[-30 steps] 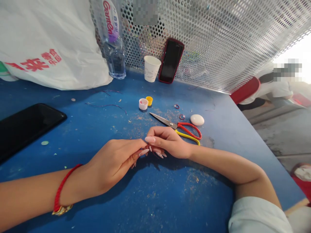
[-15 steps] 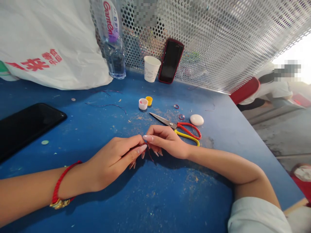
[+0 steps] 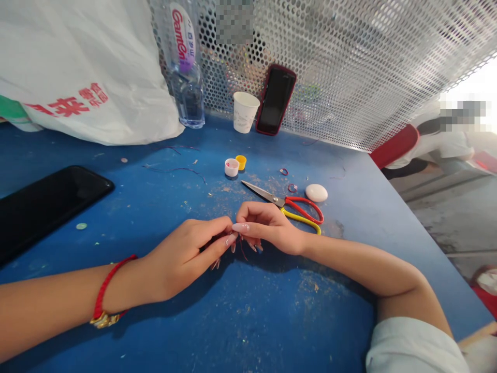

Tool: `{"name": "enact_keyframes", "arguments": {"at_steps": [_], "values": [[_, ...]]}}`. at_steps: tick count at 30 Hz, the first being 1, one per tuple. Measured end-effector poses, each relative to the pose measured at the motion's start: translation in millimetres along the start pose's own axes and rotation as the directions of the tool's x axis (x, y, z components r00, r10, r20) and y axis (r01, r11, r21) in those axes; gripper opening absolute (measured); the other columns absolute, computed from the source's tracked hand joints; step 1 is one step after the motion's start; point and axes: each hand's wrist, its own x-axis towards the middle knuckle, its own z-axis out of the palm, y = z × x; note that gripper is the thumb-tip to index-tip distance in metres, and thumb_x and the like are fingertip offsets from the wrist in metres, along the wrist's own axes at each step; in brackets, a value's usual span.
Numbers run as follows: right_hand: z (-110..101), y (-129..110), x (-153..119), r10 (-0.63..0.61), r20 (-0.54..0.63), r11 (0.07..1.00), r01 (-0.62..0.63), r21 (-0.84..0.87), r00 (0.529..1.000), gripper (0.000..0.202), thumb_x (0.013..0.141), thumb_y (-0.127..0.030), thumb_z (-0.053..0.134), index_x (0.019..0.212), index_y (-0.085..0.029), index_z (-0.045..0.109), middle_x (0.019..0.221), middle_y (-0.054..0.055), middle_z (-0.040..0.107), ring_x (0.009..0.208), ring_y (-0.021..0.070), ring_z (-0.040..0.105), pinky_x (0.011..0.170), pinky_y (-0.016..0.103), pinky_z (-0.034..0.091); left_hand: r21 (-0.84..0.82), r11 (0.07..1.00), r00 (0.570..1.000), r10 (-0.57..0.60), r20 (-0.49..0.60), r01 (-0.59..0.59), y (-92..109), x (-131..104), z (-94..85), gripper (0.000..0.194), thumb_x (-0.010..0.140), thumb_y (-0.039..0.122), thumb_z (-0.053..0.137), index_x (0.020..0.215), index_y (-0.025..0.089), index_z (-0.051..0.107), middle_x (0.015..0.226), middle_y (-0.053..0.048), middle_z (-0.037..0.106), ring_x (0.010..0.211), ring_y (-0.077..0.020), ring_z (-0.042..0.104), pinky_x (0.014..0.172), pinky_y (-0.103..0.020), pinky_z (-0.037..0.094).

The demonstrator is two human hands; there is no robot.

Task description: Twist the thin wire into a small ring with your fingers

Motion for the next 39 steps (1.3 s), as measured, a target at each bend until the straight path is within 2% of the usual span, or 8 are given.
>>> {"name": "enact_keyframes", "arguments": {"at_steps": [8,16,21,26,32,39], "values": [[-0.9,3.1,1.7,-0.018,0.002,1.000,0.018,0.000,1.000,0.047,0.091,-0.060,0.081,0.086,-0.018,0.060,0.067,-0.006,0.064,0.053,0.0067,0.052,0.049,0.020,0.043,0.040,0.998,0.999,0.053,0.001,-0.053,-1.6,-1.9,1.7,0.029,0.112,0.032,0.048,0.091,0.019,0.063,0.066,0.006,0.064,0.056,-0.0102,0.059,0.056,-0.021,0.043],[-1.5,-0.7,2.6,-0.013,0.032,0.999,0.012,0.032,0.999,0.046,0.094,-0.058,0.078,0.083,-0.017,0.060,0.062,-0.007,0.062,0.051,0.0063,0.050,0.048,0.020,0.040,0.098,0.986,0.988,0.143,-0.050,-0.138,-4.8,-2.3,4.2,0.029,0.114,0.027,0.046,0.092,0.020,0.064,0.066,0.006,0.065,0.054,-0.0096,0.059,0.056,-0.021,0.043],[-3.3,-2.0,1.8,0.031,0.051,0.999,-0.032,0.020,0.998,0.045,0.094,-0.058,0.077,0.083,-0.017,0.061,0.057,-0.008,0.058,0.048,0.0060,0.048,0.048,0.020,0.038,0.321,0.910,0.949,0.304,-0.089,-0.261,-5.7,-5.3,5.2,0.029,0.117,0.028,0.043,0.101,0.020,0.066,0.073,0.005,0.067,0.058,-0.0114,0.060,0.059,-0.023,0.044],[-4.7,-2.7,3.0,0.054,0.056,0.998,-0.056,0.032,0.997,0.047,0.092,-0.059,0.079,0.082,-0.016,0.063,0.055,-0.009,0.058,0.045,0.0052,0.047,0.045,0.020,0.036,0.497,0.806,0.912,0.404,-0.066,-0.321,-4.1,-4.5,3.1,0.035,0.119,0.029,0.038,0.100,0.019,0.065,0.083,0.000,0.077,0.067,-0.0165,0.072,0.063,-0.028,0.050],[-3.1,-5.9,3.3,0.086,0.046,0.995,-0.089,0.053,0.995,0.049,0.089,-0.060,0.081,0.078,-0.015,0.062,0.054,-0.009,0.056,0.043,0.0042,0.045,0.043,0.020,0.033,0.586,0.736,0.885,0.461,-0.069,-0.338,-4.7,-2.3,0.9,0.037,0.119,0.029,0.037,0.102,0.017,0.067,0.084,-0.002,0.080,0.069,-0.0205,0.077,0.062,-0.033,0.054],[-2.6,-8.3,2.9,0.108,0.077,0.990,-0.114,0.080,0.991,0.047,0.089,-0.057,0.081,0.079,-0.015,0.063,0.053,-0.009,0.055,0.043,0.0044,0.044,0.040,0.019,0.032,0.591,0.736,0.885,0.460,-0.076,-0.332,-4.1,-2.3,1.2,0.042,0.119,0.031,0.035,0.105,0.016,0.071,0.079,-0.003,0.080,0.063,-0.0215,0.074,0.059,-0.034,0.051]]}}
